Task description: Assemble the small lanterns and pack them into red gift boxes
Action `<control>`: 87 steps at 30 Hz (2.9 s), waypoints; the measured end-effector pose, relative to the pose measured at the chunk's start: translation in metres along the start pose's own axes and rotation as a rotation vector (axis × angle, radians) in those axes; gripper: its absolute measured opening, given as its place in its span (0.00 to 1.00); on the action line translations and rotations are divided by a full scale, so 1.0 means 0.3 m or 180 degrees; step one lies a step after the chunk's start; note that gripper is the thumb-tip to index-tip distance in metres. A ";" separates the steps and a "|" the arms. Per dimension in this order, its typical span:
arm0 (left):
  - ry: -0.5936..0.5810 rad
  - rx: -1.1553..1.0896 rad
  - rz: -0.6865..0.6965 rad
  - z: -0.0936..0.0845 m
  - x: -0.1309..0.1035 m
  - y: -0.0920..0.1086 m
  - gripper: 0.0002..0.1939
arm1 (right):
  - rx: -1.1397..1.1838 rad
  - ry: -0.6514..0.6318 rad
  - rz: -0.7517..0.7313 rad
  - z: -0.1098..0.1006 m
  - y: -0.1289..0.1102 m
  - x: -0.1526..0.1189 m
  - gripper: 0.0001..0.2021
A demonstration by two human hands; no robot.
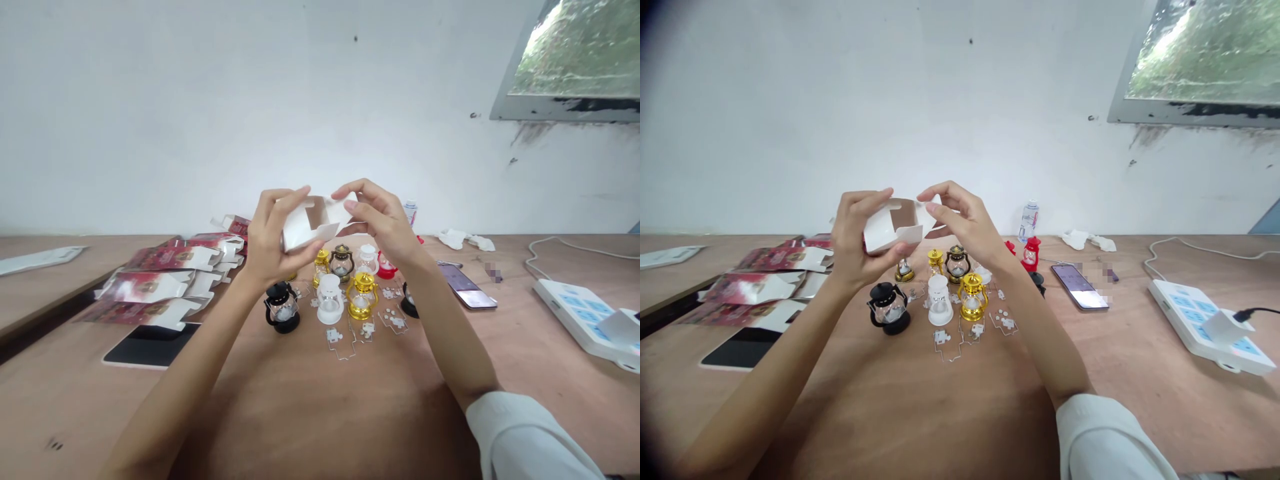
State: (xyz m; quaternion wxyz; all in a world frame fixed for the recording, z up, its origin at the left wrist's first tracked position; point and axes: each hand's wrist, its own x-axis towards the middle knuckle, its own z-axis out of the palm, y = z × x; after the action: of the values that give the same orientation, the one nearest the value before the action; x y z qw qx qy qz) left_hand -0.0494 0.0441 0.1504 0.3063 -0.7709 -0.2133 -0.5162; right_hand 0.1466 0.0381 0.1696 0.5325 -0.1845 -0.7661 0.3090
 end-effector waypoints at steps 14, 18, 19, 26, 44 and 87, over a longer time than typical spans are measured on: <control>0.0610 -0.0367 0.0002 0.007 0.005 0.008 0.10 | 0.0644 -0.0212 0.0211 0.004 -0.005 -0.003 0.09; 0.0526 -0.0229 0.0034 0.004 0.002 0.011 0.10 | 0.0491 -0.0145 0.0139 0.020 -0.011 -0.005 0.07; 0.0486 -0.0197 0.0056 0.005 0.002 0.013 0.10 | 0.0496 -0.0156 0.0121 0.024 -0.009 -0.004 0.07; 0.0306 0.0090 0.0389 0.013 -0.005 0.011 0.15 | 0.0431 -0.0083 0.0112 0.037 0.009 -0.005 0.08; 0.0221 0.0077 0.0540 0.004 -0.009 -0.009 0.26 | 0.0216 0.0129 0.0148 0.047 0.004 -0.009 0.07; 0.0652 -0.0564 -0.1234 -0.028 0.015 -0.008 0.23 | -0.1039 0.0630 -0.0611 0.122 0.057 -0.017 0.18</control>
State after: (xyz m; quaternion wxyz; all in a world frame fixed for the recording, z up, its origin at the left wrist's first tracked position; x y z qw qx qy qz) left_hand -0.0547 0.0401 0.1575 0.1527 -0.6829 -0.2790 -0.6576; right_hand 0.1137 0.0374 0.1458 0.5952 -0.2240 -0.7640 0.1092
